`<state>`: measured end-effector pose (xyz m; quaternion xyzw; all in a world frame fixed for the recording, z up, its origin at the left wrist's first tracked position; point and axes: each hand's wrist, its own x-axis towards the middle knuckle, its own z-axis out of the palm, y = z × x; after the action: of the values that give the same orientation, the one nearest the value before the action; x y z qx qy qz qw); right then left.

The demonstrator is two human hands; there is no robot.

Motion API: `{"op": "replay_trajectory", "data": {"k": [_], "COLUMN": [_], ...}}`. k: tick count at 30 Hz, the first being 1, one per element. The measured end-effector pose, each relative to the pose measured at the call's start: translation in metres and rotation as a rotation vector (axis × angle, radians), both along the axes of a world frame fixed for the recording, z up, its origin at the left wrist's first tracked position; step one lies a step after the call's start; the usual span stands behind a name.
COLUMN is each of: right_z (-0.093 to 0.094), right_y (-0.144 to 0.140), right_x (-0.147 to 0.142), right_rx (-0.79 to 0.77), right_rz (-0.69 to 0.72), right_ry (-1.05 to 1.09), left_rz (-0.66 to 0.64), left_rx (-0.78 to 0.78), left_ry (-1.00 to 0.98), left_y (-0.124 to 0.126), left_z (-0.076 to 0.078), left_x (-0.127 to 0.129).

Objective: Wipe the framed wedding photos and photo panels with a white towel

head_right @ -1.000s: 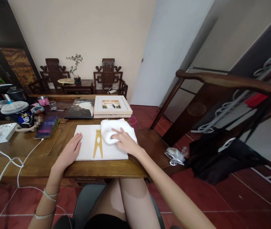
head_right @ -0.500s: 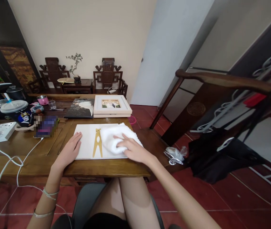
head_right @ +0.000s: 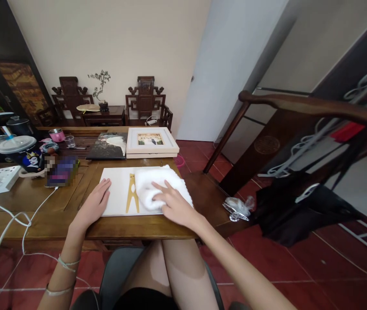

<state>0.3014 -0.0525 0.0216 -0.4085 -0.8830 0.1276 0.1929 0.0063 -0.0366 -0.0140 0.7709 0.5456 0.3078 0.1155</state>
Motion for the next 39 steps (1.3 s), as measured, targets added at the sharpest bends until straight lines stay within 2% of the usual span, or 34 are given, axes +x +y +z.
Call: {"op": "replay_trajectory", "data": {"k": [2, 4, 7, 9, 15, 17, 19, 22, 25, 29, 32, 35, 39], "right_z": [0.014, 0.030, 0.042, 0.039, 0.010, 0.007, 0.008, 0.009, 0.016, 0.041, 0.060, 0.064, 0.050], "right_y": [-0.033, -0.054, -0.054, -0.035, 0.057, 0.077, 0.085, 0.072, 0.035, -0.026, -0.050, -0.044, 0.007], "right_x": [0.007, 0.013, 0.019, 0.019, -0.004, -0.015, -0.021, -0.020, -0.010, 0.004, 0.009, 0.008, 0.003], "right_rx": [-0.048, -0.132, -0.227, -0.226, -0.054, -0.030, -0.022, -0.016, -0.035, -0.150, -0.226, -0.229, -0.185], "right_rz": [0.059, 0.118, 0.162, 0.151, 0.021, -0.028, -0.044, -0.024, 0.025, 0.097, 0.139, 0.097, 0.033], "right_ry": [-0.044, -0.079, -0.083, -0.061, -0.003, -0.017, -0.024, -0.037, -0.067, -0.121, -0.178, -0.205, -0.156], "left_rz": [-0.006, -0.011, -0.012, -0.012, -0.015, -0.013, -0.012, -0.011, -0.011, -0.014, -0.010, -0.011, -0.013], "left_rx": [-0.014, -0.023, -0.028, -0.025, -0.003, -0.010, -0.017, -0.019, -0.013, -0.023, -0.030, -0.028, -0.015], "left_ry": [0.003, 0.005, 0.009, 0.011, -0.004, -0.006, 0.001, 0.019, 0.032, 0.037, 0.030, 0.027, 0.020], "left_y": [0.000, -0.001, -0.001, 0.000, 0.000, 0.000, 0.000, 0.000, 0.000, 0.000, -0.001, -0.001, -0.001], "left_z": [0.001, 0.002, 0.003, 0.002, 0.001, 0.001, 0.002, 0.003, 0.002, 0.003, 0.004, 0.005, 0.002], "left_x": [0.000, 0.001, 0.001, 0.000, -0.001, -0.001, -0.001, 0.000, 0.000, 0.001, 0.001, 0.002, 0.000]}}
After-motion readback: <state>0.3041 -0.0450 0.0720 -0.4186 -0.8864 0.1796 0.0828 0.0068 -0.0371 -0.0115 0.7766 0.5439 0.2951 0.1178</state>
